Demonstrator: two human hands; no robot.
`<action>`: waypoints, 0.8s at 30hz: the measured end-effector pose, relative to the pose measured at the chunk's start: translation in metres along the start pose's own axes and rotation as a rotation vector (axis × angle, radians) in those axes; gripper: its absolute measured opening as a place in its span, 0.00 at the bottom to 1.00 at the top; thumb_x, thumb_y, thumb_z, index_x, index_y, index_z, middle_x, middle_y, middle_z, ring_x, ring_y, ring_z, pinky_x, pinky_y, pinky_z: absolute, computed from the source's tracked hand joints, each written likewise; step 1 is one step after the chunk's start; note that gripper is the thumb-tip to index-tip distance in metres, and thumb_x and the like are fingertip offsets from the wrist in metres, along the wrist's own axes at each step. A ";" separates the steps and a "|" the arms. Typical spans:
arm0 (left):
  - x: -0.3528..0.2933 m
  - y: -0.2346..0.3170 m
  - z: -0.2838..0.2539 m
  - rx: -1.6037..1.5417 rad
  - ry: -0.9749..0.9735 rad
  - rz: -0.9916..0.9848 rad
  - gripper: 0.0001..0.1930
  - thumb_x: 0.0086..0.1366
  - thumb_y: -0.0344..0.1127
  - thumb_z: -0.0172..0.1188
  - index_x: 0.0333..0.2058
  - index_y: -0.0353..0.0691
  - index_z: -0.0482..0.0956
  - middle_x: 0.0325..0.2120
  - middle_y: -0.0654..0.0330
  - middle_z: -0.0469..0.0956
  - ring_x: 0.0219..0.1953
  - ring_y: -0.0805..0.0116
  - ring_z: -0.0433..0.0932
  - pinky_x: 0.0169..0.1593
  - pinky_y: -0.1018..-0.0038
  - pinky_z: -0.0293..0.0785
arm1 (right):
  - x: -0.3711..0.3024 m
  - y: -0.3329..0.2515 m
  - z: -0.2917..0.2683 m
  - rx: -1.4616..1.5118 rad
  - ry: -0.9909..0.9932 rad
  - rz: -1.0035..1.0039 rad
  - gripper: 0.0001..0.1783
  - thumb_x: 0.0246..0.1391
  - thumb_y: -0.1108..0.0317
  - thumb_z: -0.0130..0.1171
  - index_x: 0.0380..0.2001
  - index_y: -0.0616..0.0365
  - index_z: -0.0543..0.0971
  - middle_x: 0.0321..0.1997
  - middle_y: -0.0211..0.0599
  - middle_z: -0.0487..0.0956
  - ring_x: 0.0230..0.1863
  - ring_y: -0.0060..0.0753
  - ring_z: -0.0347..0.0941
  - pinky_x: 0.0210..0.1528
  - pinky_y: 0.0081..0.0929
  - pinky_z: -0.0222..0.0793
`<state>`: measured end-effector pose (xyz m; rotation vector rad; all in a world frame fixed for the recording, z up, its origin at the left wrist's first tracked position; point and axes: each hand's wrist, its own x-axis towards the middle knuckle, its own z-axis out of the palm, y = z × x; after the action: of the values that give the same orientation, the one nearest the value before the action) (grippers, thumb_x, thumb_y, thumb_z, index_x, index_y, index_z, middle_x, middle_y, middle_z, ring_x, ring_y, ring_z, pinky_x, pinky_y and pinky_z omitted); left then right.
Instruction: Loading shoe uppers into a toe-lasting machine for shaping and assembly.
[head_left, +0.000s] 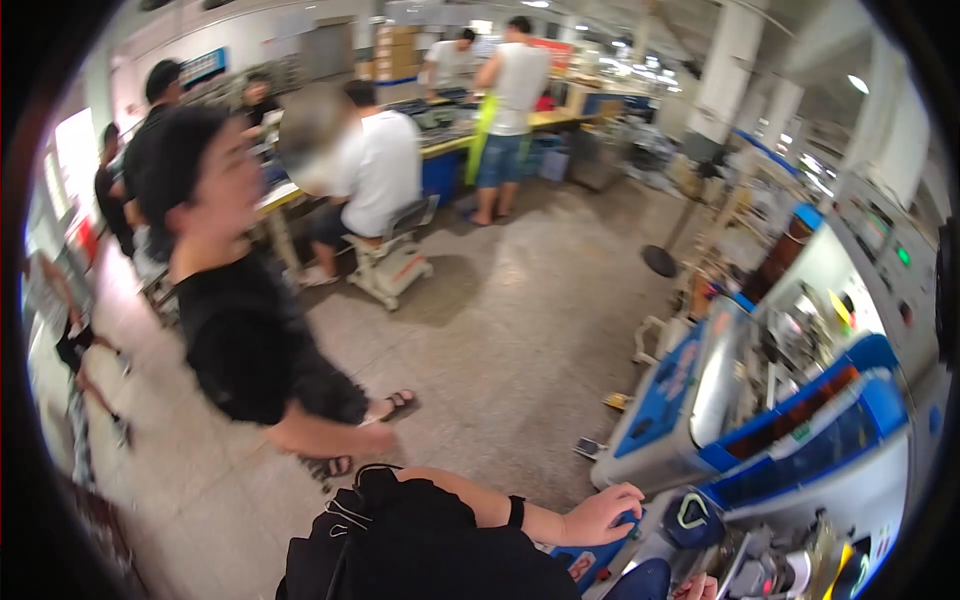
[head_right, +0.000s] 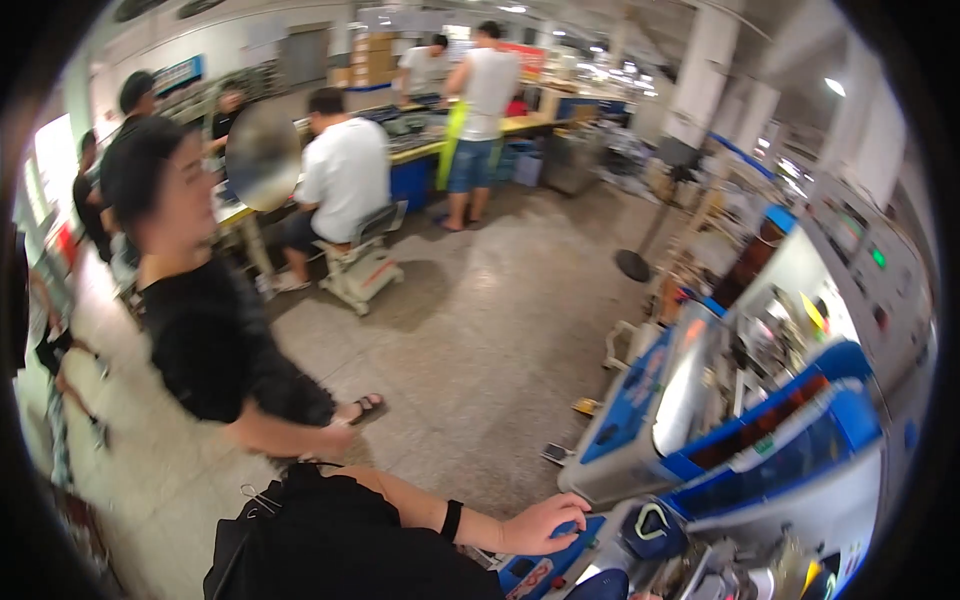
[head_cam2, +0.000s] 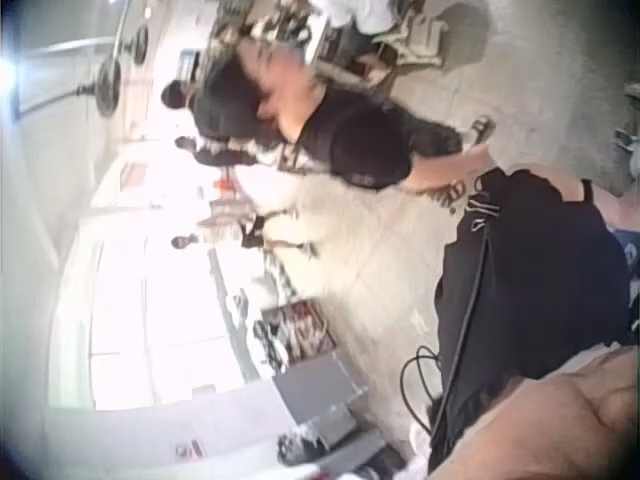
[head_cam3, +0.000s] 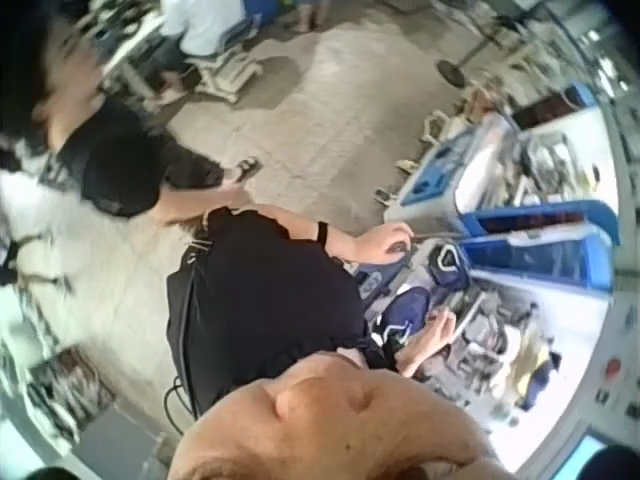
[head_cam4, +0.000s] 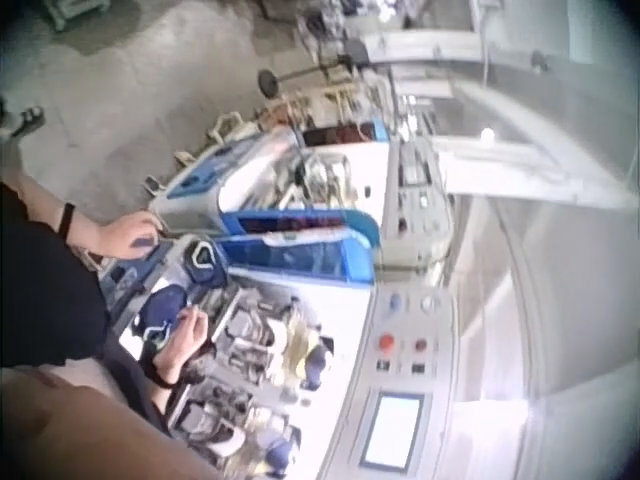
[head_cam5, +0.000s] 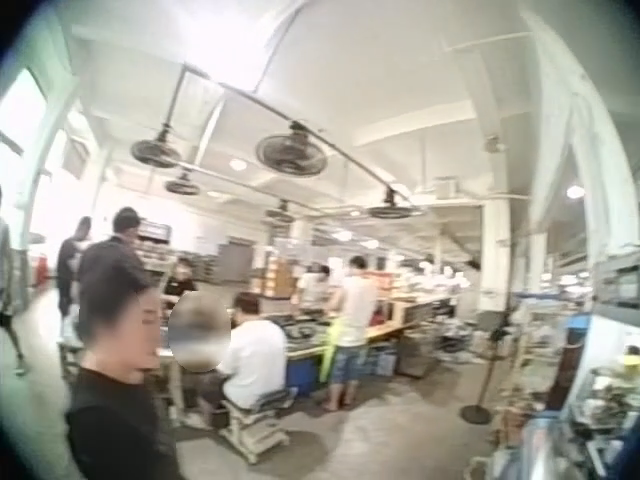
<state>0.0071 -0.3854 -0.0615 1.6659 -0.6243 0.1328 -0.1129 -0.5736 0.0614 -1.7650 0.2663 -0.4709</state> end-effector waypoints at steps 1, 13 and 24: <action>-0.012 -0.003 -0.012 0.069 0.095 0.069 0.08 0.56 0.29 0.60 0.34 0.41 0.73 0.49 0.53 0.68 0.52 0.54 0.70 0.54 0.65 0.67 | 0.002 0.004 0.010 0.071 -0.041 0.063 0.13 0.61 0.67 0.52 0.23 0.57 0.70 0.22 0.25 0.67 0.25 0.18 0.58 0.31 0.18 0.54; -0.077 0.007 -0.137 0.328 0.456 -0.105 0.15 0.55 0.29 0.61 0.43 0.40 0.73 0.43 0.51 0.73 0.49 0.50 0.73 0.50 0.63 0.70 | 0.036 0.023 0.124 0.402 -0.355 0.109 0.05 0.57 0.76 0.55 0.26 0.60 0.74 0.24 0.29 0.75 0.24 0.19 0.69 0.30 0.16 0.64; -0.014 0.024 -0.080 0.068 0.147 -0.082 0.34 0.54 0.24 0.62 0.60 0.38 0.61 0.24 0.62 0.66 0.28 0.72 0.68 0.33 0.76 0.69 | -0.018 0.022 0.049 0.319 -0.198 0.282 0.08 0.60 0.69 0.57 0.30 0.62 0.75 0.26 0.27 0.76 0.26 0.14 0.70 0.26 0.15 0.63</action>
<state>0.0042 -0.3071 -0.0300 1.7268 -0.4438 0.2172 -0.1050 -0.5289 0.0275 -1.4217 0.2784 -0.1244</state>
